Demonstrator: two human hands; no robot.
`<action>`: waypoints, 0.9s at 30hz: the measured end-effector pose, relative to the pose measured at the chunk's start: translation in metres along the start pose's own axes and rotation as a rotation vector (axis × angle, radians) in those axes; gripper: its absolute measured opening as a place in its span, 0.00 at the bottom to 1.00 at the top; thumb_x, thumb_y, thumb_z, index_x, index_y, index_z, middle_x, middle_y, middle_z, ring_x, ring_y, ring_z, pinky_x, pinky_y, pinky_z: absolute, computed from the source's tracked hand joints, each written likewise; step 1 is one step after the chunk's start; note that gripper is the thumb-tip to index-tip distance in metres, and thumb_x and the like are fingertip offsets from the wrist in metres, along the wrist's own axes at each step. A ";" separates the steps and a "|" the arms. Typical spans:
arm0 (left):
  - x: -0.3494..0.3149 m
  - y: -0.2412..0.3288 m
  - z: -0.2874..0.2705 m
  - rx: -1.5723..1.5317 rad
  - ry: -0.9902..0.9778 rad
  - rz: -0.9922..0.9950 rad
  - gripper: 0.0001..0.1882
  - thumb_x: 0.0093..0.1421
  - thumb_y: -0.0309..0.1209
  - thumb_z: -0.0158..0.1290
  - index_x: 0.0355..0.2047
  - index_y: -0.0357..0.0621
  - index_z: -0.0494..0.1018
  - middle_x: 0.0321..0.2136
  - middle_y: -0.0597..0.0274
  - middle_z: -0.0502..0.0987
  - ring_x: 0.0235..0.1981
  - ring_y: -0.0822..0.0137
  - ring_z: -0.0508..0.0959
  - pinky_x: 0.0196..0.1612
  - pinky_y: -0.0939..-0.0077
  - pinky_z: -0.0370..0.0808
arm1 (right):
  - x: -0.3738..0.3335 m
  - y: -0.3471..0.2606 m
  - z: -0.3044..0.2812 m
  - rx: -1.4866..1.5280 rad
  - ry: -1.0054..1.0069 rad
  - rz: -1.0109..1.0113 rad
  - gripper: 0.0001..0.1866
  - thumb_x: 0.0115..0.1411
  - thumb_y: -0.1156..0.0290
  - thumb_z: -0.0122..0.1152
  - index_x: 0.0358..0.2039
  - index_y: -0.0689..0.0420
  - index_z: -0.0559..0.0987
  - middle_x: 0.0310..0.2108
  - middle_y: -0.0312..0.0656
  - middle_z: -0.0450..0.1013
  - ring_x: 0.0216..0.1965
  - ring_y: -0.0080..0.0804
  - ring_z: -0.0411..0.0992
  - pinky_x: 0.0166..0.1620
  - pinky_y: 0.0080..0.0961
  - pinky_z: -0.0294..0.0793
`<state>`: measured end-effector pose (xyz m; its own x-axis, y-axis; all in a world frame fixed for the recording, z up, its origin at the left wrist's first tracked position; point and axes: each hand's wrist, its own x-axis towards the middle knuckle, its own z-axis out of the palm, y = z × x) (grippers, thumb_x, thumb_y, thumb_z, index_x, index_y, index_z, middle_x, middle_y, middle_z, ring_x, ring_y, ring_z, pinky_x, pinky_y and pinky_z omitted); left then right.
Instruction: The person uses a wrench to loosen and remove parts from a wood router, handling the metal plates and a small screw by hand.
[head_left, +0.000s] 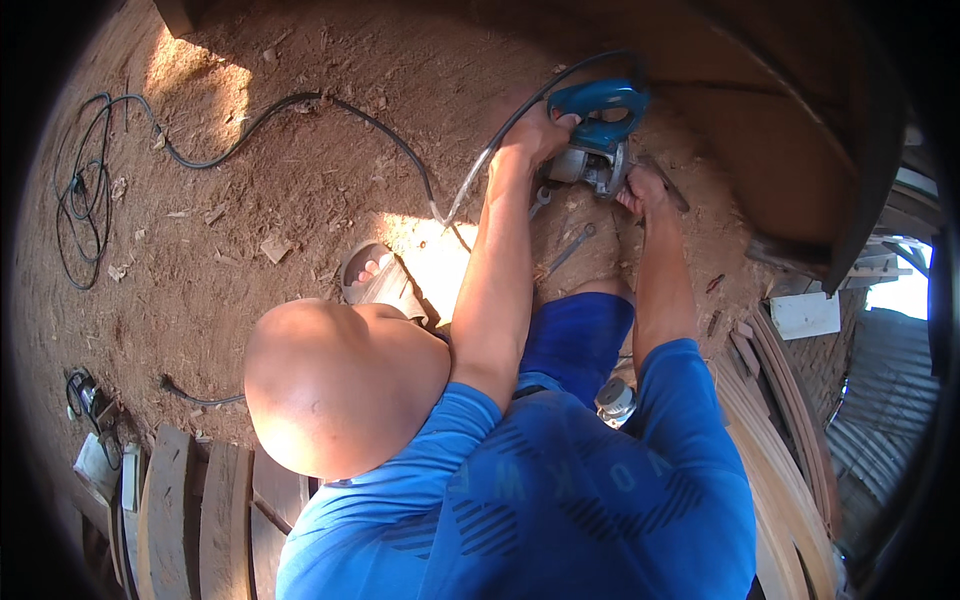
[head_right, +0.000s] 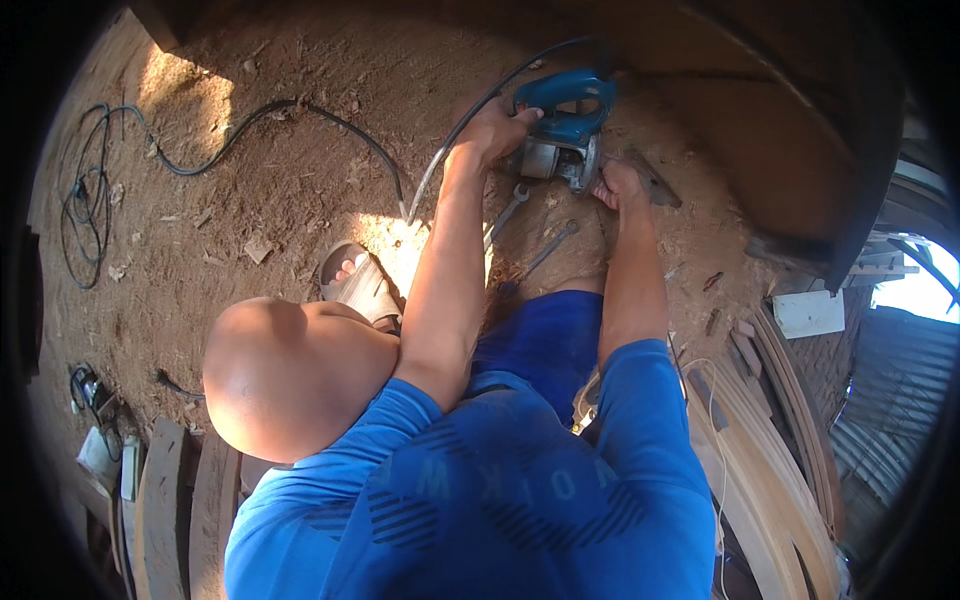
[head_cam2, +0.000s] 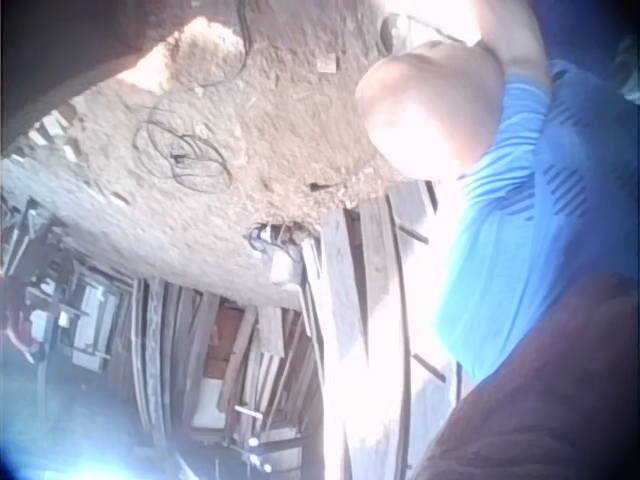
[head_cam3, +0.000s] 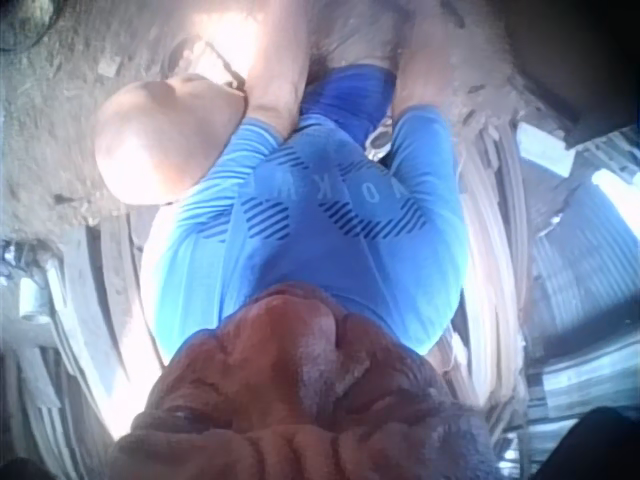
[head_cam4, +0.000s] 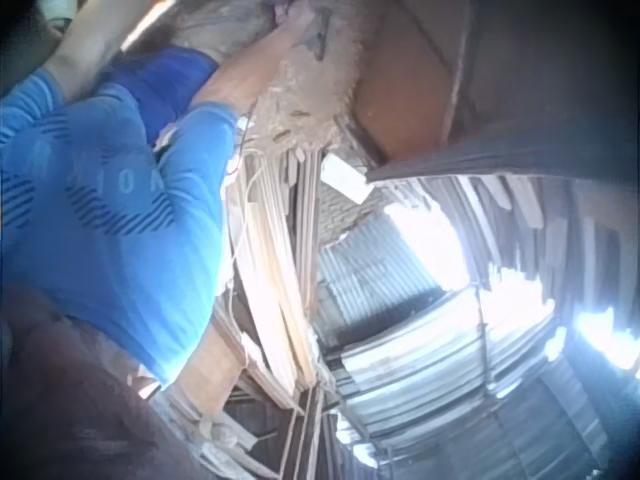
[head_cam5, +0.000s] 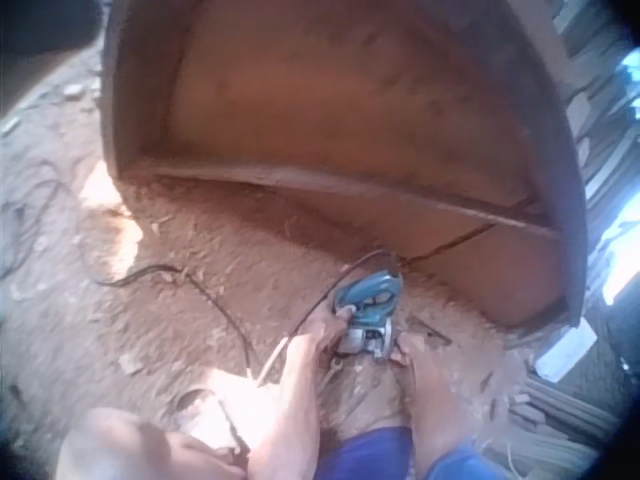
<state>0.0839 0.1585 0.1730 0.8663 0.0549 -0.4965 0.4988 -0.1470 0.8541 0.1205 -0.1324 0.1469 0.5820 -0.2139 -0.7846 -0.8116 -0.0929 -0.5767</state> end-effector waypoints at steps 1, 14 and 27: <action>0.006 -0.005 0.006 -0.002 -0.020 0.093 0.34 0.56 0.44 0.64 0.56 0.36 0.69 0.49 0.38 0.77 0.52 0.47 0.77 0.55 0.56 0.73 | -0.009 0.006 0.006 -0.076 0.066 -0.055 0.10 0.68 0.73 0.48 0.44 0.57 0.77 0.29 0.37 0.78 0.22 0.28 0.76 0.24 0.21 0.79; 0.043 0.012 0.056 0.157 0.166 0.368 0.36 0.56 0.49 0.62 0.56 0.34 0.68 0.48 0.37 0.77 0.55 0.44 0.75 0.58 0.59 0.71 | -0.063 0.059 0.024 -0.745 0.319 -0.739 0.23 0.63 0.57 0.57 0.53 0.60 0.75 0.44 0.53 0.74 0.44 0.47 0.75 0.49 0.39 0.71; 0.052 0.091 0.031 0.272 0.124 0.145 0.42 0.59 0.60 0.51 0.57 0.32 0.68 0.51 0.30 0.73 0.56 0.39 0.73 0.58 0.54 0.71 | -0.066 -0.039 -0.013 -0.537 0.237 -0.950 0.20 0.62 0.64 0.65 0.47 0.66 0.80 0.36 0.38 0.79 0.36 0.17 0.72 0.40 0.17 0.72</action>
<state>0.1741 0.1170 0.2201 0.9326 0.1313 -0.3363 0.3596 -0.4192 0.8336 0.1129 -0.1274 0.2236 0.9998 -0.0074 0.0192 0.0082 -0.7129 -0.7012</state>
